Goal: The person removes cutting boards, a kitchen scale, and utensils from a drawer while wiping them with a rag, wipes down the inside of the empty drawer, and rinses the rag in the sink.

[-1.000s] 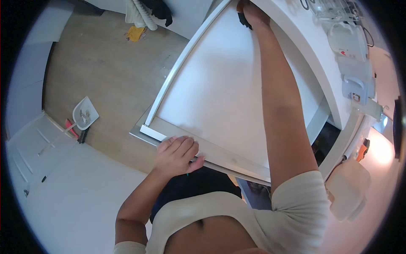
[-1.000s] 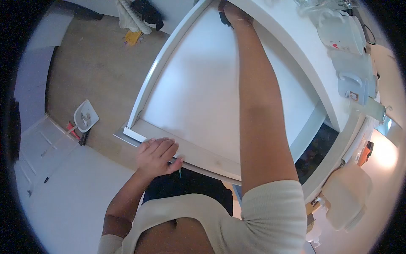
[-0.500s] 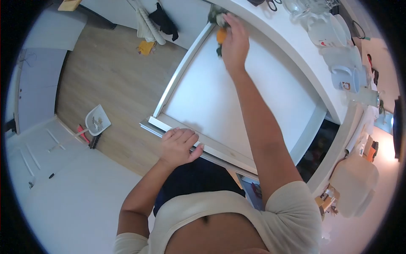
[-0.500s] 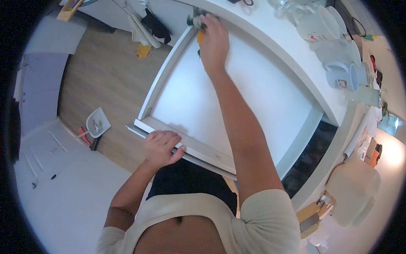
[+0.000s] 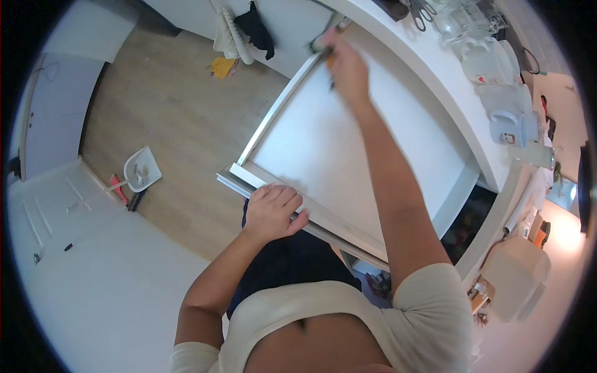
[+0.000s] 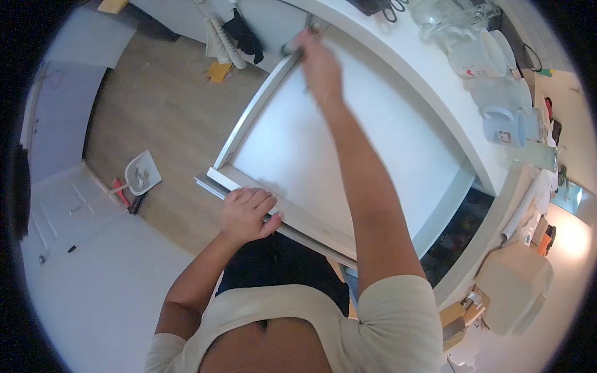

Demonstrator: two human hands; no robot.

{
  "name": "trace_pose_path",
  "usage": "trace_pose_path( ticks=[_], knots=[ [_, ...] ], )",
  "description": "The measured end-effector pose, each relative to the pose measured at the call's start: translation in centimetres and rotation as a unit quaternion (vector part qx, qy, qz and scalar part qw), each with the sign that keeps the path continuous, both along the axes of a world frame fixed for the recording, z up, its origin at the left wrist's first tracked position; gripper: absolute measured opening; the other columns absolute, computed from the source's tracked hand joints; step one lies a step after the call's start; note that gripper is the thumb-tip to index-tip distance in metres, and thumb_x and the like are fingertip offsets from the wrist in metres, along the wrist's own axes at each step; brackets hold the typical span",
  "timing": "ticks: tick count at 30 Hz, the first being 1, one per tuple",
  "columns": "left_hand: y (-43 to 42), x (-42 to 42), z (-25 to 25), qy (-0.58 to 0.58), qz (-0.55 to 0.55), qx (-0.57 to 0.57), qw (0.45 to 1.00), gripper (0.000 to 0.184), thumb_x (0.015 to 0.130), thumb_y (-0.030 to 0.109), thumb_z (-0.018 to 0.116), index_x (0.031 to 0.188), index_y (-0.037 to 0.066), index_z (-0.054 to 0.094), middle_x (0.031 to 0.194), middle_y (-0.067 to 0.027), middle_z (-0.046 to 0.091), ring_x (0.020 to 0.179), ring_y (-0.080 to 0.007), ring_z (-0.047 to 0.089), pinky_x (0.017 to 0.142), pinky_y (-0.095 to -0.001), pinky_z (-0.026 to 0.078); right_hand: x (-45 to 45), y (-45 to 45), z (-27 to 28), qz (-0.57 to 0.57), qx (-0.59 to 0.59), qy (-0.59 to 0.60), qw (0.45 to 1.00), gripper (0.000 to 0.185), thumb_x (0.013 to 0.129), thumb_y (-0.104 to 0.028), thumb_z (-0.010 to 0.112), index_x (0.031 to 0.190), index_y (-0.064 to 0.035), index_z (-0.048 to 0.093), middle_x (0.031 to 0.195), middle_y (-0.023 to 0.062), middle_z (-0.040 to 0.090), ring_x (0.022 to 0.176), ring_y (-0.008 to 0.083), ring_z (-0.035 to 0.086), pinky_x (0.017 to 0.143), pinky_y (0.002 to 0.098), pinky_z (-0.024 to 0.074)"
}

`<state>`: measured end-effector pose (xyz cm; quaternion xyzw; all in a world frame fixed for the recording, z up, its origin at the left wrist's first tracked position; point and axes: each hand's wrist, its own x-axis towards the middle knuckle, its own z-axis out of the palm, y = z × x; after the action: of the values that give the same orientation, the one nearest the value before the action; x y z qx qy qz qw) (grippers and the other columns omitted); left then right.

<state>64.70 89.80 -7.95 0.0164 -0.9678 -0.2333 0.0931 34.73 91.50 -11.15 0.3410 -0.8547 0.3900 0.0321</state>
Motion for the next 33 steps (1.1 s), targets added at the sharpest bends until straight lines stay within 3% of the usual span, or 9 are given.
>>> trace_pose_path(
  ticks=[4, 13, 15, 17, 20, 22, 25, 31, 33],
  knots=[
    [0.1, 0.2, -0.3, -0.011, -0.003, 0.003, 1.000, 0.024, 0.072, 0.035, 0.062, 0.082, 0.014, 0.062, 0.085, 0.0001, 0.061, 0.080, -0.0167, 0.058, 0.077, -0.0343, 0.041, -2.9, -1.1, -0.5, -0.024, 0.033, 0.052, 0.998, 0.031, 0.082, 0.001, 0.046, 0.107, -0.0106, 0.061, 0.117, 0.0111, 0.059, 0.100, 0.0313, 0.058, 0.088, 0.0369, 0.0454],
    [-1.2, 0.9, 1.0, 0.080, -0.013, 0.144, 0.986, 0.018, 0.073, 0.023, 0.065, 0.086, 0.011, 0.063, 0.092, -0.0035, 0.064, 0.080, -0.0207, 0.060, 0.073, -0.0338, 0.043, 16.5, 2.9, 0.1, 0.276, -0.015, 0.041, 0.960, 0.040, 0.077, 0.001, 0.052, 0.113, -0.0143, 0.059, 0.127, 0.0065, 0.052, 0.108, 0.0252, 0.054, 0.094, 0.0340, 0.0436],
    [-2.6, 1.5, 2.0, 0.182, 0.059, 0.163, 0.968, 0.017, 0.076, 0.021, 0.064, 0.089, 0.010, 0.063, 0.093, -0.0056, 0.063, 0.081, -0.0239, 0.059, 0.072, -0.0358, 0.043, 17.4, 4.6, 1.8, 0.319, -0.015, -0.047, 0.947, 0.037, 0.074, 0.003, 0.055, 0.106, -0.0131, 0.063, 0.123, 0.0076, 0.055, 0.105, 0.0252, 0.056, 0.090, 0.0331, 0.0462],
    [-4.1, 1.8, 1.9, 0.229, 0.243, 0.203, 0.920, 0.015, 0.083, 0.021, 0.058, 0.092, 0.009, 0.062, 0.095, -0.0079, 0.062, 0.082, -0.0262, 0.057, 0.076, -0.0375, 0.041, 16.3, 5.3, 3.2, 0.215, -0.004, -0.050, 0.975, 0.032, 0.073, 0.003, 0.057, 0.101, -0.0104, 0.065, 0.112, 0.0089, 0.058, 0.097, 0.0255, 0.058, 0.084, 0.0320, 0.0483],
    [-7.2, 1.0, 2.9, 0.094, 0.324, 0.098, 0.936, 0.019, 0.089, 0.023, 0.051, 0.095, 0.010, 0.064, 0.097, -0.0067, 0.062, 0.083, -0.0232, 0.057, 0.093, -0.0422, 0.033, 14.7, 5.3, 3.3, 0.174, -0.037, -0.120, 0.977, 0.024, 0.076, 0.000, 0.057, 0.098, -0.0072, 0.064, 0.097, 0.0089, 0.058, 0.088, 0.0242, 0.058, 0.079, 0.0307, 0.0478],
    [-8.0, 0.4, 1.7, -0.053, 0.310, 0.129, 0.941, 0.025, 0.092, 0.027, 0.046, 0.096, 0.011, 0.065, 0.093, -0.0040, 0.062, 0.083, -0.0196, 0.057, 0.106, -0.0494, 0.012, 15.3, 4.1, 1.3, 0.246, -0.055, -0.113, 0.961, 0.022, 0.076, -0.001, 0.058, 0.096, -0.0072, 0.063, 0.098, 0.0078, 0.058, 0.091, 0.0238, 0.058, 0.080, 0.0312, 0.0478],
    [-7.3, 0.4, 1.2, -0.066, 0.275, 0.096, 0.954, 0.029, 0.092, 0.031, 0.044, 0.098, 0.013, 0.065, 0.084, -0.0014, 0.063, 0.080, -0.0185, 0.059, 0.106, -0.0550, -0.004, 17.6, 2.3, -1.3, 0.292, -0.028, -0.107, 0.950, 0.018, 0.074, -0.004, 0.059, 0.091, -0.0074, 0.063, 0.096, 0.0059, 0.058, 0.091, 0.0243, 0.057, 0.080, 0.0339, 0.0473],
    [-7.8, -1.4, 2.4, -0.208, 0.267, 0.015, 0.941, 0.040, 0.094, 0.039, 0.038, 0.107, 0.012, 0.064, 0.076, -0.0056, 0.066, 0.080, -0.0231, 0.063, 0.107, -0.0541, 0.001, 15.5, 4.3, 1.2, 0.379, 0.200, -0.028, 0.903, 0.019, 0.073, -0.006, 0.055, 0.087, -0.0121, 0.066, 0.090, 0.0032, 0.058, 0.091, 0.0237, 0.054, 0.079, 0.0345, 0.0467],
    [-7.8, -2.7, 2.7, -0.192, 0.250, 0.004, 0.949, 0.039, 0.095, 0.039, 0.038, 0.108, 0.012, 0.064, 0.076, -0.0072, 0.066, 0.080, -0.0236, 0.063, 0.108, -0.0537, 0.002, 12.0, 8.2, 4.0, 0.295, 0.141, -0.107, 0.939, 0.025, 0.073, -0.004, 0.054, 0.094, -0.0101, 0.067, 0.095, 0.0065, 0.059, 0.091, 0.0243, 0.054, 0.082, 0.0327, 0.0459]
  ],
)
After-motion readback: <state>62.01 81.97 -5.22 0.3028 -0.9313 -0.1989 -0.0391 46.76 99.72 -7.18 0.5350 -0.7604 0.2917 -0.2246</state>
